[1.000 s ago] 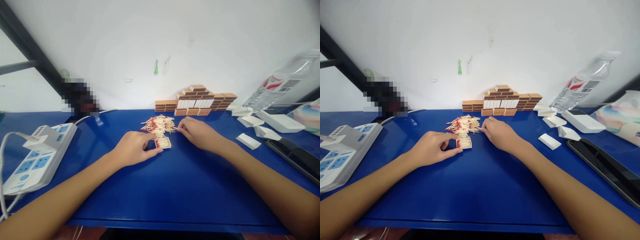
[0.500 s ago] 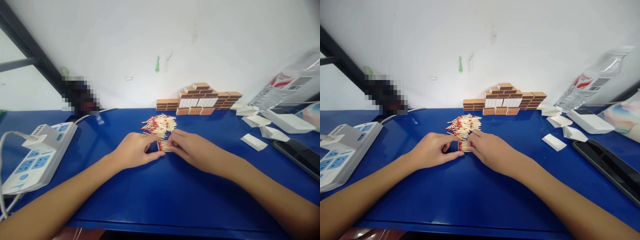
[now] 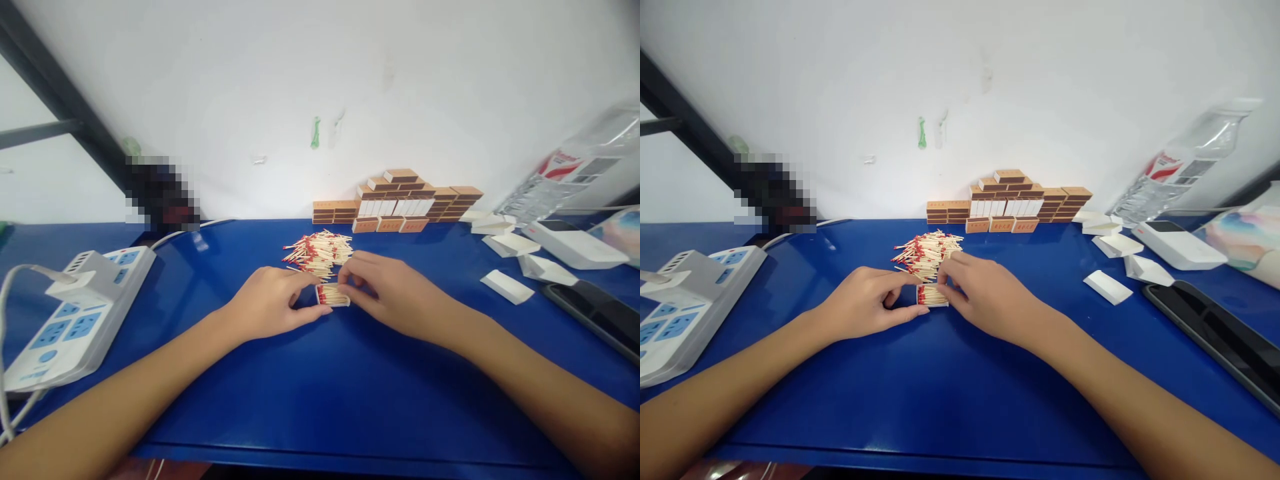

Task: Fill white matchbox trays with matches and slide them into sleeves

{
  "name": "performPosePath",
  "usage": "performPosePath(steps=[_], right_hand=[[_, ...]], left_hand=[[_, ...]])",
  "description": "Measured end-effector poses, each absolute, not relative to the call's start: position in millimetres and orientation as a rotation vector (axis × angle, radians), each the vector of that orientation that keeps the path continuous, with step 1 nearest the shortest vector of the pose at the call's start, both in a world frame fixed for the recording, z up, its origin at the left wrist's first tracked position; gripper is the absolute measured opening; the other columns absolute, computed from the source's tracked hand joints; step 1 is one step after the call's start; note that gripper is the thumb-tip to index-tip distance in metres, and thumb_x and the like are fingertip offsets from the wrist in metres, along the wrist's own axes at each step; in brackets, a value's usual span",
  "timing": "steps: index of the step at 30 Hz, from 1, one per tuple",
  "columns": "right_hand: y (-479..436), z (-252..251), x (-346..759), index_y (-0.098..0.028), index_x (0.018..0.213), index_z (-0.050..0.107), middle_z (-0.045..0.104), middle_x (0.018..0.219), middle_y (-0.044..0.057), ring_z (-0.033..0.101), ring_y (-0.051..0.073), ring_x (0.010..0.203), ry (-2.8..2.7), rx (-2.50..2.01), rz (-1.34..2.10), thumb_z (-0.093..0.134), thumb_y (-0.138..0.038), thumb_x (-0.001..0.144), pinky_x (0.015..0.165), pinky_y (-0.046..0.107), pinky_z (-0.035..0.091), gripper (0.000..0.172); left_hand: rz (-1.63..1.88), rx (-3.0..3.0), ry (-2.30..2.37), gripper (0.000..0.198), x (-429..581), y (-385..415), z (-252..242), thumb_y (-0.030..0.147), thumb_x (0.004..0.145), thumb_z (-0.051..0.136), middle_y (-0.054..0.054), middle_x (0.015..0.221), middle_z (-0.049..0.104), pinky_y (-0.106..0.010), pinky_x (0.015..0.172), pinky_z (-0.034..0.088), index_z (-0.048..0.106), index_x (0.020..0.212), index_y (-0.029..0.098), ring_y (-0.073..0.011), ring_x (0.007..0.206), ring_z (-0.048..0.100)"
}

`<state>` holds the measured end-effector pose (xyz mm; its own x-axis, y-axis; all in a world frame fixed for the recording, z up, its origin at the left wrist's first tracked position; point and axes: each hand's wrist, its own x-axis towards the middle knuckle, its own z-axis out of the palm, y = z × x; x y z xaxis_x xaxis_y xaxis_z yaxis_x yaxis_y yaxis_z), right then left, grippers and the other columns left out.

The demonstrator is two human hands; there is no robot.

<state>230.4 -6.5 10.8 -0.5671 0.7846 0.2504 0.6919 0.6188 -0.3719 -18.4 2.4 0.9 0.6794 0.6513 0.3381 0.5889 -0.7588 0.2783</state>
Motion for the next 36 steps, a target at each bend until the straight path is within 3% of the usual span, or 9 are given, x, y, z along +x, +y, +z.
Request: performPosePath(steps=[5, 12, 18, 24, 36], right_hand=[[20, 1, 251, -0.02, 0.09, 0.063, 0.063, 0.086, 0.003, 0.057, 0.018, 0.075, -2.303, -1.341, 0.149, 0.058, -0.026, 0.097, 0.066, 0.031, 0.04, 0.01], [40, -11, 254, -0.021, 0.095, 0.065, 0.062, 0.091, 0.004, 0.056, 0.017, 0.076, -2.312, -1.324, 0.254, 0.061, -0.031, 0.096, 0.068, 0.031, 0.042, 0.011], [42, -15, 251, -0.02, 0.09, 0.06, 0.06, 0.092, 0.005, 0.056, 0.018, 0.076, -2.375, -1.327, 0.282, 0.054, -0.029, 0.099, 0.068, 0.032, 0.043, 0.014], [40, -11, 262, -0.02, 0.097, 0.06, 0.061, 0.1, 0.009, 0.06, 0.021, 0.081, -2.429, -1.427, 0.276, 0.046, -0.029, 0.103, 0.073, 0.034, 0.045, 0.018], [35, 2, 270, -0.02, 0.094, 0.054, 0.062, 0.101, 0.01, 0.06, 0.024, 0.084, -2.279, -1.455, 0.05, 0.042, -0.03, 0.104, 0.073, 0.037, 0.043, 0.019]], left_hand=[[0.645, 2.728, 1.044, 0.036, -16, -1, 1, 0.053, 0.092, 0.068, 0.005, 0.059, 0.06, -0.024, 0.055, 0.037, 0.075, 0.107, 0.021, -0.0103, 0.052, 0.055], [0.593, 2.755, 1.038, 0.035, -14, -4, 1, 0.053, 0.092, 0.068, 0.005, 0.062, 0.062, -0.025, 0.055, 0.037, 0.075, 0.107, 0.022, -0.0105, 0.052, 0.055], [0.576, 2.757, 1.102, 0.037, -18, 1, 1, 0.053, 0.093, 0.066, 0.004, 0.061, 0.061, -0.025, 0.056, 0.037, 0.074, 0.108, 0.021, -0.0117, 0.053, 0.056], [0.56, 2.752, 1.097, 0.037, -17, 1, 0, 0.054, 0.093, 0.066, 0.004, 0.061, 0.061, -0.025, 0.055, 0.035, 0.074, 0.108, 0.021, -0.0115, 0.052, 0.053], [0.595, 2.731, 1.133, 0.037, -19, 7, 0, 0.053, 0.092, 0.067, 0.006, 0.056, 0.057, -0.025, 0.054, 0.034, 0.076, 0.109, 0.021, -0.0101, 0.049, 0.051]])
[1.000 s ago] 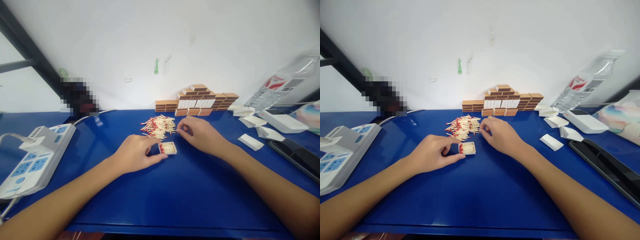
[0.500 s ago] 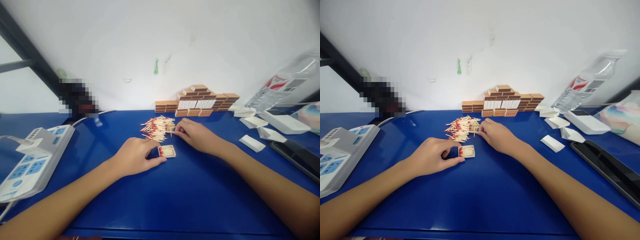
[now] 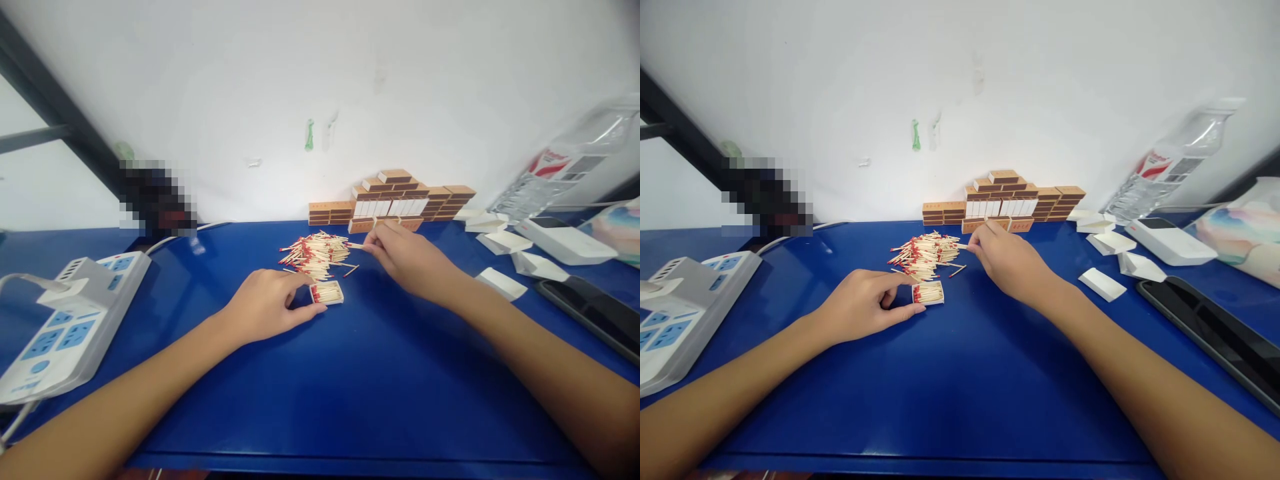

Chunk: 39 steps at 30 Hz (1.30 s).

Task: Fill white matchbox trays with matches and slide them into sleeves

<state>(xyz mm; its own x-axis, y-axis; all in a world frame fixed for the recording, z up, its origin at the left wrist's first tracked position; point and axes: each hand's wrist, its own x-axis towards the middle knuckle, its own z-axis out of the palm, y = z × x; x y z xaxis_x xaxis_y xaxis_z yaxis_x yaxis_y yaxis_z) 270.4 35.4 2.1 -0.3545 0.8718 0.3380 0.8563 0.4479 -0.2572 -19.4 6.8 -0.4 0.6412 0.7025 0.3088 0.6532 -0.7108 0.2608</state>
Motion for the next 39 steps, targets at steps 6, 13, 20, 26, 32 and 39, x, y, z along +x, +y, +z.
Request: performPosePath(steps=[6, 13, 20, 26, 32, 39], right_hand=[[6, 10, 244, -0.021, 0.094, 0.057, 0.061, 0.098, 0.006, 0.058, 0.019, 0.082, -2.396, -1.202, 0.385, 0.046, -0.029, 0.106, 0.072, 0.032, 0.044, 0.018], [-6, 4, 229, -0.019, 0.094, 0.058, 0.06, 0.102, 0.007, 0.057, 0.018, 0.08, -2.578, -1.193, 0.477, 0.045, -0.027, 0.107, 0.069, 0.031, 0.043, 0.02], [-6, 5, 232, -0.019, 0.094, 0.059, 0.061, 0.098, 0.005, 0.057, 0.017, 0.08, -2.569, -1.16, 0.455, 0.047, -0.024, 0.105, 0.069, 0.031, 0.041, 0.017], [-9, 4, 230, -0.02, 0.094, 0.061, 0.062, 0.099, 0.003, 0.057, 0.015, 0.082, -2.507, -1.103, 0.515, 0.052, -0.023, 0.103, 0.069, 0.029, 0.041, 0.014], [-11, 10, 230, -0.02, 0.093, 0.064, 0.062, 0.097, 0.003, 0.057, 0.014, 0.08, -2.492, -1.073, 0.551, 0.054, -0.022, 0.102, 0.068, 0.028, 0.042, 0.014], [-10, 14, 231, -0.021, 0.093, 0.065, 0.064, 0.097, 0.003, 0.058, 0.014, 0.082, -2.501, -1.043, 0.643, 0.052, -0.028, 0.105, 0.072, 0.028, 0.044, 0.019]], left_hand=[[0.595, 2.693, 1.15, 0.038, -20, 7, -2, 0.053, 0.091, 0.069, 0.007, 0.057, 0.057, -0.025, 0.055, 0.034, 0.075, 0.115, 0.024, -0.0103, 0.051, 0.052], [0.591, 2.678, 1.131, 0.037, -21, 8, -3, 0.054, 0.091, 0.07, 0.007, 0.059, 0.059, -0.024, 0.056, 0.035, 0.073, 0.113, 0.025, -0.0106, 0.053, 0.054], [0.626, 2.749, 1.064, 0.037, -22, 8, -4, 0.053, 0.092, 0.069, 0.007, 0.061, 0.059, -0.025, 0.056, 0.037, 0.073, 0.113, 0.022, -0.01, 0.053, 0.054], [0.64, 2.774, 1.015, 0.037, -22, 7, -5, 0.053, 0.093, 0.068, 0.006, 0.061, 0.06, -0.025, 0.055, 0.037, 0.073, 0.109, 0.02, -0.01, 0.053, 0.054], [0.65, 2.789, 0.978, 0.036, -22, 7, -3, 0.051, 0.092, 0.069, 0.005, 0.063, 0.062, -0.024, 0.054, 0.037, 0.073, 0.108, 0.019, -0.0105, 0.053, 0.055], [0.63, 2.787, 0.993, 0.035, -23, 7, -3, 0.05, 0.093, 0.069, 0.005, 0.062, 0.062, -0.024, 0.055, 0.038, 0.072, 0.109, 0.02, -0.0107, 0.053, 0.056]])
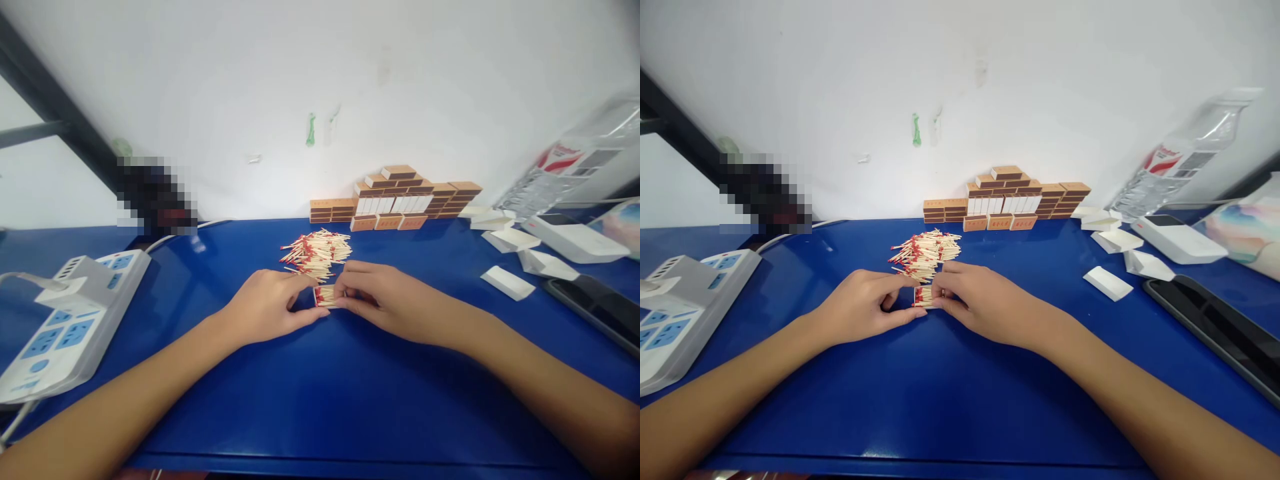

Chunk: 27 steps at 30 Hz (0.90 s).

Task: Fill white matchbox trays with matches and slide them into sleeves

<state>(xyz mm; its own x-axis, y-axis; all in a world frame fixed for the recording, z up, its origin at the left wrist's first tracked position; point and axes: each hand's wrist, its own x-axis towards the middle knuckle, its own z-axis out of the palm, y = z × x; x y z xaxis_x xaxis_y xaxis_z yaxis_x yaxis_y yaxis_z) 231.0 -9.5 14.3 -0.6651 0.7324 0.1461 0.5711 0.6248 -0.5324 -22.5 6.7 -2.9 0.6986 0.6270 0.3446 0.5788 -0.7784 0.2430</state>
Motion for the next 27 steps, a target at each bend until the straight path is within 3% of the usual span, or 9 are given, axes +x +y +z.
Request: performPosePath(steps=[12, 27], right_hand=[[-6.7, 10.4, 231.3, -0.02, 0.094, 0.064, 0.062, 0.09, 0.002, 0.055, 0.014, 0.075, -2.452, -1.158, 0.406, 0.06, -0.019, 0.097, 0.066, 0.028, 0.039, 0.005], [-11.9, 9.5, 224.7, -0.02, 0.088, 0.063, 0.062, 0.087, 0.002, 0.055, 0.014, 0.075, -2.454, -1.109, 0.484, 0.061, -0.024, 0.098, 0.065, 0.027, 0.038, 0.011]], left_hand=[[0.632, 2.806, 0.968, 0.036, -20.7, 4.8, -2.2, 0.051, 0.094, 0.067, 0.004, 0.063, 0.062, -0.024, 0.054, 0.039, 0.073, 0.108, 0.018, -0.011, 0.053, 0.056], [0.508, 2.765, 0.962, 0.037, -19.2, 2.8, 0.2, 0.054, 0.094, 0.065, 0.004, 0.064, 0.061, -0.024, 0.054, 0.036, 0.072, 0.107, 0.019, -0.011, 0.054, 0.055]])
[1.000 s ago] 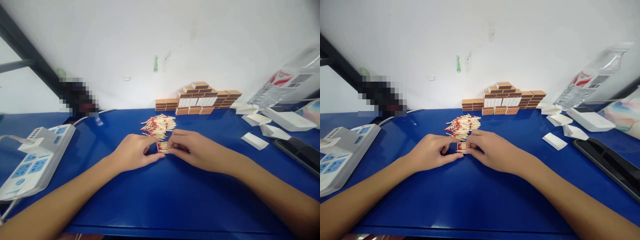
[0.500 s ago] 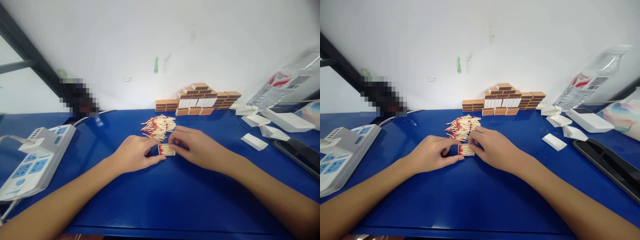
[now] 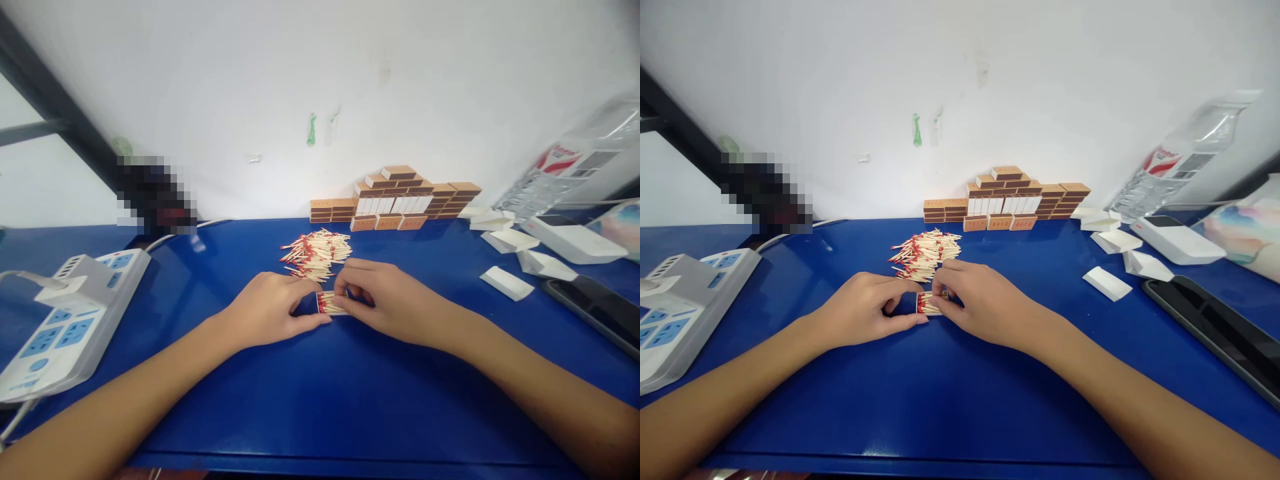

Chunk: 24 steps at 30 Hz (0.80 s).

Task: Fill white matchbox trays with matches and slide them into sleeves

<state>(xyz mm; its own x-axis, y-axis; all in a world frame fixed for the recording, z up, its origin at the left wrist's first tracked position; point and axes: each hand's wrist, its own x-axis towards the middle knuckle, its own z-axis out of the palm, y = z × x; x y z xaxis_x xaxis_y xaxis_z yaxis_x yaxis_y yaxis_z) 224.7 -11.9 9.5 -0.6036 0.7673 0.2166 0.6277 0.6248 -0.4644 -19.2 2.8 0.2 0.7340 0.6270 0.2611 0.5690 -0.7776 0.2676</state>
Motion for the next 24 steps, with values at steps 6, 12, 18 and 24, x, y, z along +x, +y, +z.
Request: performPosePath(steps=[6, 12, 18, 24], right_hand=[[-12.0, 8.5, 223.3, -0.02, 0.093, 0.069, 0.063, 0.095, 0.003, 0.056, 0.013, 0.077, -2.458, -1.043, 0.642, 0.058, -0.027, 0.102, 0.067, 0.027, 0.041, 0.016], [-15.2, 14.6, 222.7, -0.021, 0.097, 0.073, 0.062, 0.095, 0.003, 0.058, 0.014, 0.079, -2.457, -0.936, 0.717, 0.056, -0.024, 0.103, 0.072, 0.028, 0.044, 0.018], [-13.3, 14.5, 223.4, -0.022, 0.096, 0.074, 0.064, 0.095, 0.004, 0.06, 0.015, 0.081, -2.461, -0.94, 0.747, 0.056, -0.023, 0.103, 0.074, 0.029, 0.045, 0.019], [-15.9, 17.6, 223.1, -0.022, 0.095, 0.072, 0.064, 0.094, 0.003, 0.059, 0.014, 0.079, -2.466, -0.888, 0.762, 0.055, -0.018, 0.101, 0.073, 0.029, 0.045, 0.018]], left_hand=[[0.417, 2.749, 1.008, 0.036, -19.0, 2.6, 2.3, 0.054, 0.094, 0.066, 0.005, 0.067, 0.06, -0.025, 0.055, 0.034, 0.069, 0.106, 0.021, -0.0115, 0.056, 0.054], [0.391, 2.737, 1.01, 0.036, -18.8, 2.6, 4.1, 0.055, 0.094, 0.065, 0.004, 0.066, 0.06, -0.025, 0.054, 0.033, 0.069, 0.102, 0.02, -0.0114, 0.054, 0.053], [0.399, 2.757, 0.997, 0.036, -19.1, 3.0, 4.4, 0.055, 0.094, 0.065, 0.004, 0.066, 0.059, -0.025, 0.053, 0.034, 0.067, 0.1, 0.02, -0.0114, 0.055, 0.053], [0.38, 2.757, 0.994, 0.034, -19.4, 3.1, 4.6, 0.053, 0.094, 0.065, 0.004, 0.066, 0.059, -0.025, 0.053, 0.034, 0.066, 0.095, 0.019, -0.0113, 0.054, 0.054]])
